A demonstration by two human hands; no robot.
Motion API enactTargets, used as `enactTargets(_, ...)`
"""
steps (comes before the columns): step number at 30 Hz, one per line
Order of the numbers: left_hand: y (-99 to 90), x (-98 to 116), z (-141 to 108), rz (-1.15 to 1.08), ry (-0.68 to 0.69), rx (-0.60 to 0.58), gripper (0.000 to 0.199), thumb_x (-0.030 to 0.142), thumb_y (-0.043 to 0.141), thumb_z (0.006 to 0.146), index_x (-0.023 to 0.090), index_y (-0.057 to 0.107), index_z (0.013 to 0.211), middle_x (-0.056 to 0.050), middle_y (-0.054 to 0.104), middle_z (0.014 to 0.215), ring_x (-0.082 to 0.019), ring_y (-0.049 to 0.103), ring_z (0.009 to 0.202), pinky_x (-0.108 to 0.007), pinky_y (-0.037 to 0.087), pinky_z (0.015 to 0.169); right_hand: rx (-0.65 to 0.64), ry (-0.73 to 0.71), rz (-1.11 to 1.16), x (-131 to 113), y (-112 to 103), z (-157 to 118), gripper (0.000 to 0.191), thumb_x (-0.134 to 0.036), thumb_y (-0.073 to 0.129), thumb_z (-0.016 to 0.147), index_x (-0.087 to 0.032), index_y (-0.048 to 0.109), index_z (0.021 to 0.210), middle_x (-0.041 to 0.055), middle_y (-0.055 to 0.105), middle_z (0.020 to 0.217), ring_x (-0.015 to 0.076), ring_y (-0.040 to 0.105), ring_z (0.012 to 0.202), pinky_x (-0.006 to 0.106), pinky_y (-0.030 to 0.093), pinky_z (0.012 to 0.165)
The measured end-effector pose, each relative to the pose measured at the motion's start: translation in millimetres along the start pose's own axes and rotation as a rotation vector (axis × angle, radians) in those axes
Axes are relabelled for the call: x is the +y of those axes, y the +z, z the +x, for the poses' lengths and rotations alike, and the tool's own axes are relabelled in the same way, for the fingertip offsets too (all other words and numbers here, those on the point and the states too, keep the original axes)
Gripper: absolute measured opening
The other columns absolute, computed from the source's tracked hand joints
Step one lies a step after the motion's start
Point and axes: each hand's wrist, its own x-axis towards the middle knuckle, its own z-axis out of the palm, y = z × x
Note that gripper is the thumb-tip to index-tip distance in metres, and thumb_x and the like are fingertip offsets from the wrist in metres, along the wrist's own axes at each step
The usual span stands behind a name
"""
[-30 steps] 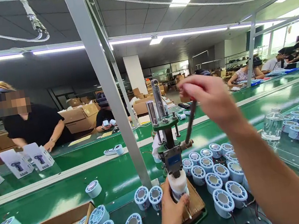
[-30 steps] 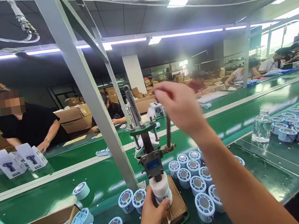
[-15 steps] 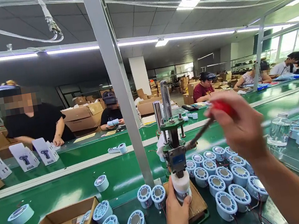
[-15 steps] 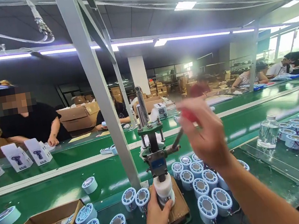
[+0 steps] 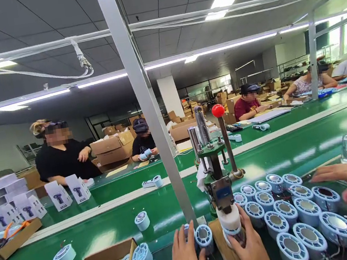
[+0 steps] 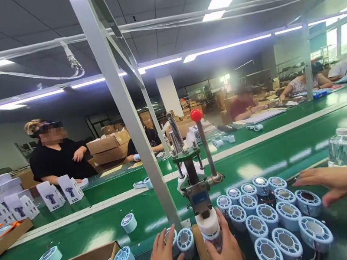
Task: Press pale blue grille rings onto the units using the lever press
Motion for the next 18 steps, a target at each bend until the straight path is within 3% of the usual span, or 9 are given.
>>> enactTargets(3,-8.4,12,10,0.177,-0.022,-0.128,0.065,0.024,0.057,0.079,0.03,0.045,0.142,-0.012,0.043,0.151,-0.039,0.033,0.141,-0.054,0.034,0.111,0.087,0.009,-0.021,-19,-2,14,0.058,-0.04,0.052,0.091,-0.018,0.035,0.143,0.0118,0.063,0.124,0.0248,0.067,0.105,0.032,0.059,0.08)
enactTargets(5,-6.5,18,14,0.214,-0.033,-0.163,0.06,0.026,0.057,0.08,0.031,0.049,0.139,-0.012,0.044,0.15,-0.041,0.033,0.141,-0.054,0.037,0.108,0.187,-0.097,-0.027,-35,-20,30,0.049,-0.042,0.055,0.092,-0.02,0.045,0.136,0.0093,0.064,0.12,0.0228,0.067,0.101,0.032,0.058,0.078)
enactTargets(9,-8.3,14,21,0.203,-0.011,-0.193,0.058,0.025,0.057,0.077,0.024,0.055,0.136,-0.016,0.046,0.148,-0.04,0.037,0.138,-0.051,0.038,0.108,0.332,-0.236,-0.025,-47,-89,62,0.036,-0.043,0.059,0.092,-0.023,0.057,0.122,0.0071,0.058,0.123,0.0201,0.06,0.107,0.038,0.055,0.087)
enactTargets(12,-14.8,-2,24,0.163,0.05,-0.285,0.065,0.024,0.065,0.069,0.024,0.057,0.133,-0.016,0.044,0.149,-0.04,0.037,0.138,-0.05,0.037,0.11,0.429,-0.254,-0.009,-44,-144,86,0.044,-0.049,0.054,0.093,-0.026,0.053,0.13,0.0082,0.054,0.129,0.0252,0.054,0.117,0.043,0.053,0.092)
enactTargets(14,-16.1,-16,24,0.129,0.105,-0.352,0.068,0.025,0.071,0.064,0.027,0.06,0.131,-0.014,0.044,0.149,-0.041,0.036,0.138,-0.051,0.035,0.111,0.483,-0.265,0.007,-40,-167,94,0.051,-0.051,0.051,0.091,-0.029,0.049,0.137,0.0073,0.054,0.13,0.0297,0.05,0.126,0.042,0.052,0.096)
enactTargets(16,-14.0,-32,19,0.073,0.174,-0.361,0.065,0.034,0.077,0.063,0.031,0.063,0.126,-0.012,0.047,0.147,-0.041,0.038,0.136,-0.053,0.036,0.11,0.497,-0.291,0.022,-41,-169,88,0.059,-0.051,0.057,0.084,-0.033,0.048,0.139,0.0052,0.056,0.126,0.0326,0.05,0.127,0.037,0.054,0.094)
enactTargets(18,-10.9,-45,10,0.0,0.244,-0.285,0.058,0.045,0.079,0.064,0.034,0.066,0.12,-0.01,0.052,0.142,-0.039,0.043,0.131,-0.051,0.041,0.107,0.414,-0.312,-0.031,-47,-149,68,0.062,-0.051,0.061,0.077,-0.038,0.05,0.137,0.003,0.058,0.125,0.0318,0.055,0.122,0.031,0.057,0.085)
